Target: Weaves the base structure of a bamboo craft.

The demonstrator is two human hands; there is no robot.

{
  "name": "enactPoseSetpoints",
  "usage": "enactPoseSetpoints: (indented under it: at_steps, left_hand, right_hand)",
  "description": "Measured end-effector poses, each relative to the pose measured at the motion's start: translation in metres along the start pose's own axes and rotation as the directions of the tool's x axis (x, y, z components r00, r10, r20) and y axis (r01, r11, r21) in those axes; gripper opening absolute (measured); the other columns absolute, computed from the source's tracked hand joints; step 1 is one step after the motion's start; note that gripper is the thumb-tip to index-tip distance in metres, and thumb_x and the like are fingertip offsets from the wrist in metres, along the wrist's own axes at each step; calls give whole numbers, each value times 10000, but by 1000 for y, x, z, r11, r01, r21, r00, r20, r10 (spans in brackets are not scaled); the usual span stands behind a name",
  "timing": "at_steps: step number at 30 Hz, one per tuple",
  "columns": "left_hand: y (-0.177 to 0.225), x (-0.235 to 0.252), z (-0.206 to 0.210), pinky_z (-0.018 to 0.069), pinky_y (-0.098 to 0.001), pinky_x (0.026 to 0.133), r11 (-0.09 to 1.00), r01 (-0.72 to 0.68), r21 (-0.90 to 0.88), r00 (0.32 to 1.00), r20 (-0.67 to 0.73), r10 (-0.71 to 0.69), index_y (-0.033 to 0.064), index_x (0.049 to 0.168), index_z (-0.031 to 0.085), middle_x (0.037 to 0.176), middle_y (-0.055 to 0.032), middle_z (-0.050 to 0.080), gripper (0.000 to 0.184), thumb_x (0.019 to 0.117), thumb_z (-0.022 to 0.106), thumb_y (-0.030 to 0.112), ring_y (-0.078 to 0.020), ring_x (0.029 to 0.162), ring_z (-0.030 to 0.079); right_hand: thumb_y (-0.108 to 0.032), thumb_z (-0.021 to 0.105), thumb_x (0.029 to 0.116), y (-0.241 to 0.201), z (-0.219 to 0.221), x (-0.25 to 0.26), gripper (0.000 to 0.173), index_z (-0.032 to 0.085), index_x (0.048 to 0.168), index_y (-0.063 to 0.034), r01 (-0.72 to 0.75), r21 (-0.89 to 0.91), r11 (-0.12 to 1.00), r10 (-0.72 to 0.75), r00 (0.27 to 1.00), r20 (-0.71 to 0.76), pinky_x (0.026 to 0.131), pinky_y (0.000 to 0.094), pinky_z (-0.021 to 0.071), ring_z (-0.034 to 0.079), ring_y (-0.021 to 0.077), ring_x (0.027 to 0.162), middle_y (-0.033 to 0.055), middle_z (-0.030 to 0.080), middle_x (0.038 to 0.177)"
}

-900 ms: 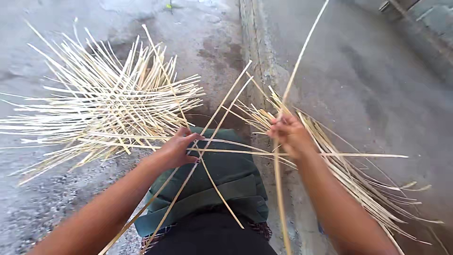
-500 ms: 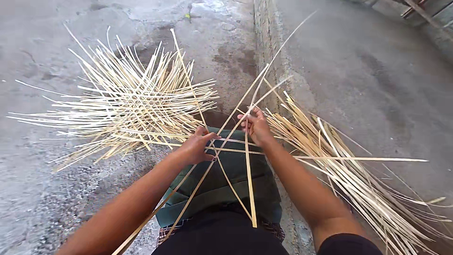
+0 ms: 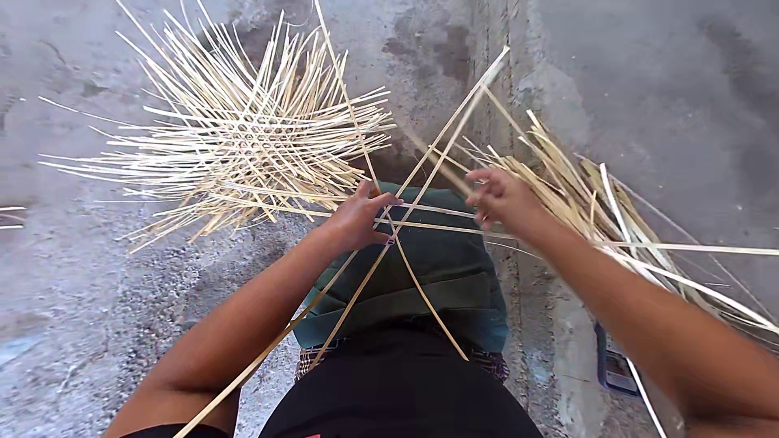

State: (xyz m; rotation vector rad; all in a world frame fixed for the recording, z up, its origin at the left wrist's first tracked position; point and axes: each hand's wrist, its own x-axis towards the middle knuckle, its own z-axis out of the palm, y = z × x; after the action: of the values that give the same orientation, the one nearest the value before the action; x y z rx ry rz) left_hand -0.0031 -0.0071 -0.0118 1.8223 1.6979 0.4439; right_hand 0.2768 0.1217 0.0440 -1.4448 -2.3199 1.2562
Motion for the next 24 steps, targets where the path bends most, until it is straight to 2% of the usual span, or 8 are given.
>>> enactPoseSetpoints:
  at_steps: [3,6,9,13,17,19,24]
  left_hand:
    - [-2,1,0,577,-506,865,1000,-22,0,1000,-12,22,288,1415,584,1356,-184,486,766,734,935,274,-327,1127,605]
    - [-2,0,0,574,-487,876,1000,-18,-7,1000,-18,18,291,1407,592,1358,-180,484,750,739,932,279,-316,1138,601]
    - [-5,-2,1,577,-474,876,999,-20,-44,999,-37,18,310,1410,593,1355,-176,484,767,726,939,282,-298,1132,602]
    - [-6,-3,0,585,-492,854,998,12,-59,1000,-25,-13,327,1397,589,1374,-161,488,756,726,936,317,-293,1135,605]
    - [-9,-2,0,537,-488,985,996,28,-83,999,27,-26,330,1449,553,1450,-179,460,748,779,887,316,-314,1257,552]
    - [-8,-3,0,525,-469,1008,996,35,-84,999,35,-32,341,1457,546,1453,-181,451,749,788,880,304,-307,1276,536]
    - [-5,-6,1,538,-480,971,995,44,-88,999,4,-44,335,1448,564,1433,-163,470,712,806,872,311,-296,1210,573]
  right_hand:
    - [-133,533,1060,-10,77,-40,436,476,1491,-163,-51,138,989,36,993,110,628,391,644,721,204,688,112,711,1054]
    - [-112,539,1059,-10,107,-48,471,466,1518,-188,-83,229,970,62,993,99,619,311,639,705,141,646,83,704,1025]
    - [-89,547,1053,-3,109,-44,503,454,1533,-206,-92,347,933,62,993,97,599,300,636,702,152,632,92,706,1011]
    - [-96,547,1045,-1,110,-42,529,446,1550,-218,-75,357,931,37,993,112,581,311,639,694,152,630,83,681,1017]
    - [-68,539,1035,0,101,-38,539,455,1550,-205,-90,402,911,20,984,176,570,345,634,684,177,617,98,674,1008]
    - [-59,535,1035,-1,99,-38,535,462,1544,-206,-93,408,908,19,983,180,567,343,630,681,178,617,96,672,1004]
    - [-68,532,1039,2,100,-33,502,482,1526,-179,-64,435,898,-9,987,163,562,309,621,677,151,613,83,685,994]
